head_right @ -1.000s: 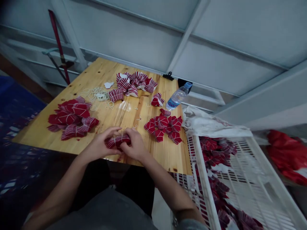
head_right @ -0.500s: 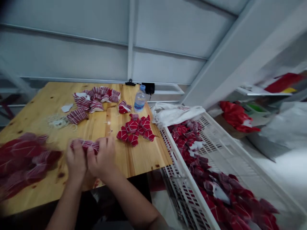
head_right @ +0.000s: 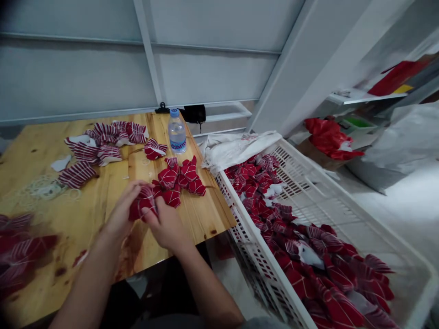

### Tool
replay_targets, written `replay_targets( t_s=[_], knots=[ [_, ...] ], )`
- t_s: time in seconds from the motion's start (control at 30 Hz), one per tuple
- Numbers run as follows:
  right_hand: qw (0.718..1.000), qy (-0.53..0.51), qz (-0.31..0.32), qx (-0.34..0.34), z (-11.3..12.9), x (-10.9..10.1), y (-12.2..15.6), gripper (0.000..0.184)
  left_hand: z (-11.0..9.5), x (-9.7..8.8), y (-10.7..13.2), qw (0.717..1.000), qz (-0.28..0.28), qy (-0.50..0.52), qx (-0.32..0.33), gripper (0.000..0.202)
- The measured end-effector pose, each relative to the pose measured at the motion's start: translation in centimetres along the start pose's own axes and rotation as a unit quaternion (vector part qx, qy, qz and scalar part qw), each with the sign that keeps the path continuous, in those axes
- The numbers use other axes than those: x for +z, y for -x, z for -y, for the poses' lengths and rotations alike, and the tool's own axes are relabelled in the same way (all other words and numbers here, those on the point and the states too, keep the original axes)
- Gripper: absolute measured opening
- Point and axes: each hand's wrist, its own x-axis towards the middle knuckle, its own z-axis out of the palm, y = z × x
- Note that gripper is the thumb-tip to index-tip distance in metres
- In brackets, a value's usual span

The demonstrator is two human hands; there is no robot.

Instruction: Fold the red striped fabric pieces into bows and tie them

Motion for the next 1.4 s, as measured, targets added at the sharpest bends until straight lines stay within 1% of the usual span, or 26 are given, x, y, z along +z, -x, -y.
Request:
replay_targets(
  t_s=[0.03,0.07,0.1,0.13,0.17,0.2,0.23,0.27,0.33,0.37,0.47,0.53,0.63,0.77,0.87,0.97,1.03,1.1,1.13,1.17,1.2,1.27,1.33,1.37,1.4],
  knots=[
    [0.999,-0.017,-0.029,0.018,-0.7,-0.9,0.1,0.028,0.4,0.3,-0.5,1.000,0.014,-0.011,0.000,0.041],
    [0.997,-0.024,-0.063,0.040,-1.5,-2.0,0.1,0.029,0.9,0.4,-1.1,0.999,0.014,-0.035,0.015,0.041],
    [0.993,-0.018,-0.097,0.064,-2.2,-3.0,0.2,0.031,1.4,0.3,-1.7,0.996,0.001,-0.077,0.043,0.041],
    [0.989,0.001,-0.125,0.085,-2.9,-4.0,0.1,0.034,2.0,0.0,-2.2,0.987,-0.021,-0.139,0.078,0.044],
    [0.984,0.028,-0.140,0.106,-3.6,-4.9,0.1,0.038,2.6,-0.4,-2.6,0.973,-0.031,-0.207,0.101,0.055],
    [0.981,0.058,-0.139,0.123,-4.2,-5.7,0.1,0.041,3.2,-0.7,-2.9,0.957,-0.030,-0.265,0.117,0.072],
    [0.979,0.086,-0.128,0.134,-4.8,-6.2,0.0,0.041,3.8,-1.0,-3.1,0.941,-0.011,-0.311,0.131,0.088],
    [0.978,0.106,-0.113,0.138,-5.3,-6.4,0.0,0.039,4.4,-1.1,-3.2,0.928,0.014,-0.342,0.145,0.101],
    [0.980,0.114,-0.103,0.127,-6.2,-6.4,-0.1,0.027,5.4,-0.8,-3.2,0.908,0.056,-0.377,0.174,0.113],
    [0.980,0.108,-0.112,0.122,-6.5,-6.2,-0.1,0.023,5.8,-0.5,-3.3,0.900,0.062,-0.390,0.184,0.116],
    [0.974,0.116,-0.147,0.123,-7.1,-5.7,-0.5,0.028,6.4,0.5,-3.7,0.883,0.052,-0.426,0.192,0.118],
    [0.967,0.167,-0.142,0.129,-7.2,-5.8,-0.8,0.024,6.4,0.9,-4.2,0.872,0.053,-0.446,0.193,0.117],
    [0.955,0.238,-0.122,0.129,-6.8,-6.4,-1.0,0.023,6.1,0.8,-4.7,0.863,0.065,-0.459,0.203,0.116],
    [0.954,0.237,-0.140,0.121,-6.7,-6.8,-0.7,0.025,5.4,-0.3,-4.6,0.870,0.077,-0.436,0.217,0.107],
    [0.956,0.230,-0.146,0.106,-7.1,-6.5,-0.2,0.029,5.0,-1.7,-4.2,0.878,0.071,-0.420,0.218,0.095],
    [0.958,0.218,-0.171,0.076,-6.9,-5.8,0.2,0.034,4.3,-3.6,-3.3,0.888,0.040,-0.414,0.196,0.079],
    [0.956,0.207,-0.203,0.048,-6.2,-5.1,0.4,0.040,3.3,-5.3,-1.9,0.894,0.018,-0.415,0.170,0.065],
    [0.958,0.190,-0.212,0.017,-4.8,-4.0,0.5,0.044,1.9,-7.2,0.3,0.897,0.000,-0.413,0.154,0.049],
    [0.965,0.174,-0.197,0.002,-3.9,-3.3,0.4,0.043,1.2,-8.4,1.6,0.899,-0.014,-0.410,0.157,0.042],
    [0.974,0.153,-0.169,-0.015,-2.9,-2.3,0.3,0.042,0.5,-9.6,2.9,0.899,-0.037,-0.404,0.164,0.035],
    [0.983,0.129,-0.129,-0.032,-1.9,-1.2,0.0,0.040,-0.2,-11.0,4.4,0.897,-0.075,-0.399,0.175,0.029],
    [0.993,0.084,-0.029,-0.079,0.4,1.5,-0.7,0.033,-1.1,-14.2,7.4,0.884,-0.188,-0.382,0.195,0.021],
    [0.984,0.044,0.090,-0.150,2.7,4.7,-2.0,0.024,-1.4,-17.7,10.5,0.848,-0.332,-0.359,0.203,0.022],
    [0.971,0.020,0.148,-0.186,3.8,6.4,-2.8,0.027,-1.2,-19.6,12.0,0.824,-0.401,-0.345,0.204,0.028],
    [0.955,-0.010,0.208,-0.213,4.8,8.2,-3.8,0.038,-0.9,-21.4,13.3,0.796,-0.461,-0.339,0.196,0.038]
  ],
)
